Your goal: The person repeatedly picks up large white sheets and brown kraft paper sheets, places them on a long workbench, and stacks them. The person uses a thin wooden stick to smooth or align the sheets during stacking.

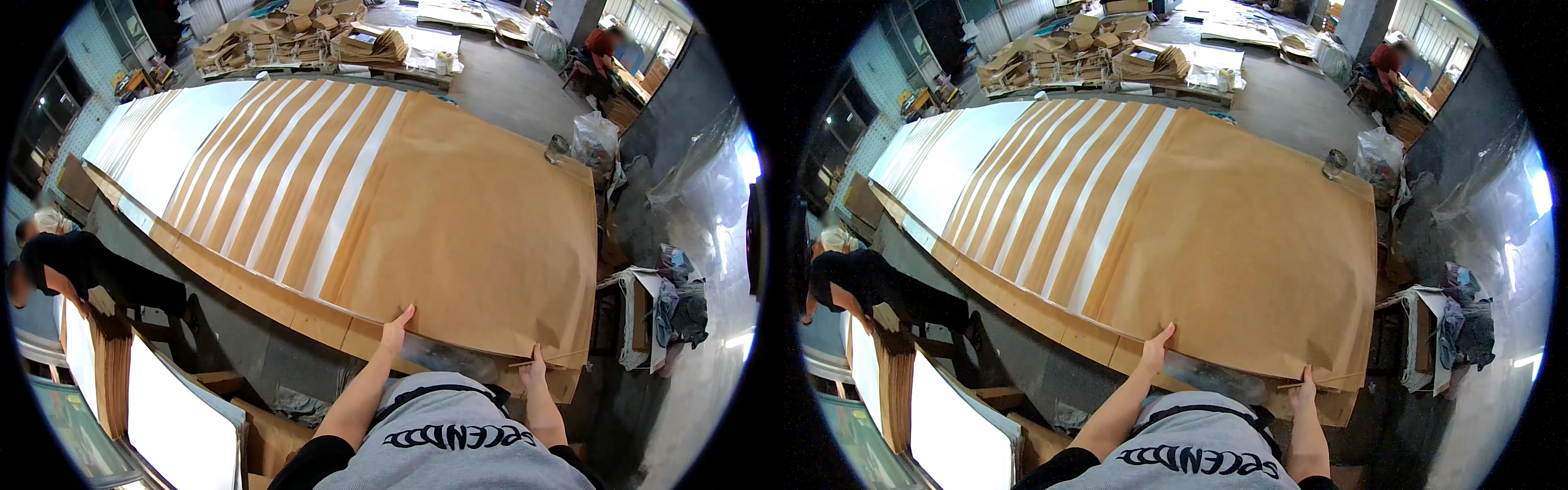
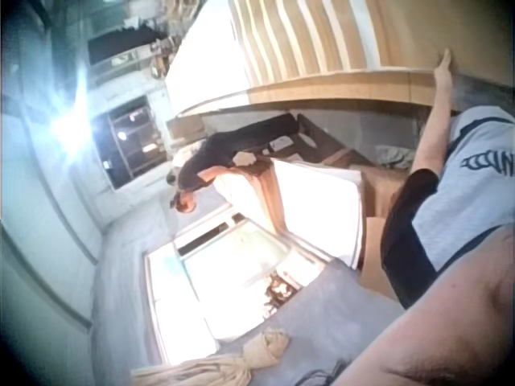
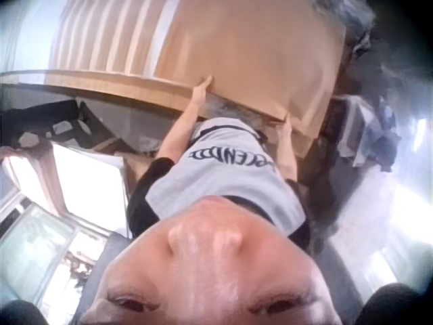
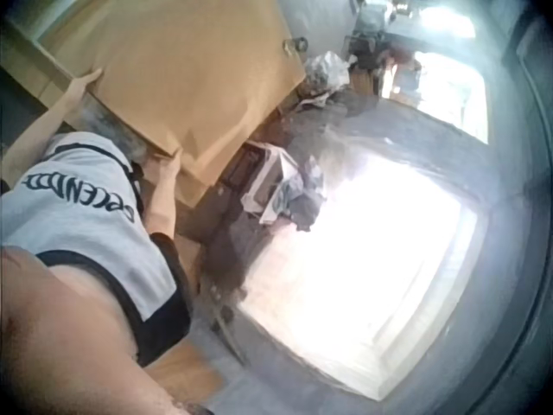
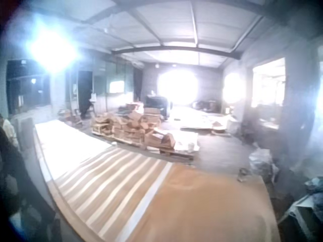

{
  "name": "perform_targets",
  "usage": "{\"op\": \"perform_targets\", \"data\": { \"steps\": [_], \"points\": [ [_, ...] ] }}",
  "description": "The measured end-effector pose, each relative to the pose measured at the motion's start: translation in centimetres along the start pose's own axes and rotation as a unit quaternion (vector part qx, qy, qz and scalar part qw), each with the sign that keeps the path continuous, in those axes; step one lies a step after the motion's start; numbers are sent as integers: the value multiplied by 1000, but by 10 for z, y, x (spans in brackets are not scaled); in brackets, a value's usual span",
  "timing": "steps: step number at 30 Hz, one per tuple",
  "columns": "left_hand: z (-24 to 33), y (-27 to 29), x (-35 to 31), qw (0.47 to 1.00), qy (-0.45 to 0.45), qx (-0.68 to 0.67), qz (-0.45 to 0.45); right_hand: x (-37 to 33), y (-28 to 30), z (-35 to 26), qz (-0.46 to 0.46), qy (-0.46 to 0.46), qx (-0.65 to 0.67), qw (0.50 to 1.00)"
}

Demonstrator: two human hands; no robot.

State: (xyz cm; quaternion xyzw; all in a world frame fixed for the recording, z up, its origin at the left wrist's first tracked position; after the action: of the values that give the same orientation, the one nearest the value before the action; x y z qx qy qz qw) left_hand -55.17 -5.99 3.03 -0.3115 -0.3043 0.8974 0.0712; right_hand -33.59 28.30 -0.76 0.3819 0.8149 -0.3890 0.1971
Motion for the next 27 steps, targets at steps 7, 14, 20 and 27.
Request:
{"op": "perform_targets", "data": {
  "steps": [7, 14, 20, 27],
  "points": [
    [66, 9, -37, 988, -149, 44, 27, -3, 6, -5, 4, 3, -10, 1000],
    [121, 76, -44, 903, -235, 253, 257, -17, -18, 0, -15, -15, -66, 998],
    [114, 84, -35, 935, -195, 148, 257, -20, -23, -3, -28, -19, -76, 997],
    [112, 84, -36, 947, -165, 81, 263, -12, -8, -2, -14, -38, -92, 995]
  ]
}}
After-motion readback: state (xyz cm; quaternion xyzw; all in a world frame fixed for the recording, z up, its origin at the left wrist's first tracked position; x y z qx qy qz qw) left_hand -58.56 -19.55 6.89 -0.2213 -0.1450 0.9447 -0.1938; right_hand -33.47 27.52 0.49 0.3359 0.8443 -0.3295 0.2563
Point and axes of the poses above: each hand's wrist, its own x-axis towards the middle knuckle, its own y-axis out of the back of the hand, z = x × y, the point moved 8 cm from there along x, towards the middle knuckle, and after that the axes turned 4 degrees about -z, right-handed, at the moved point
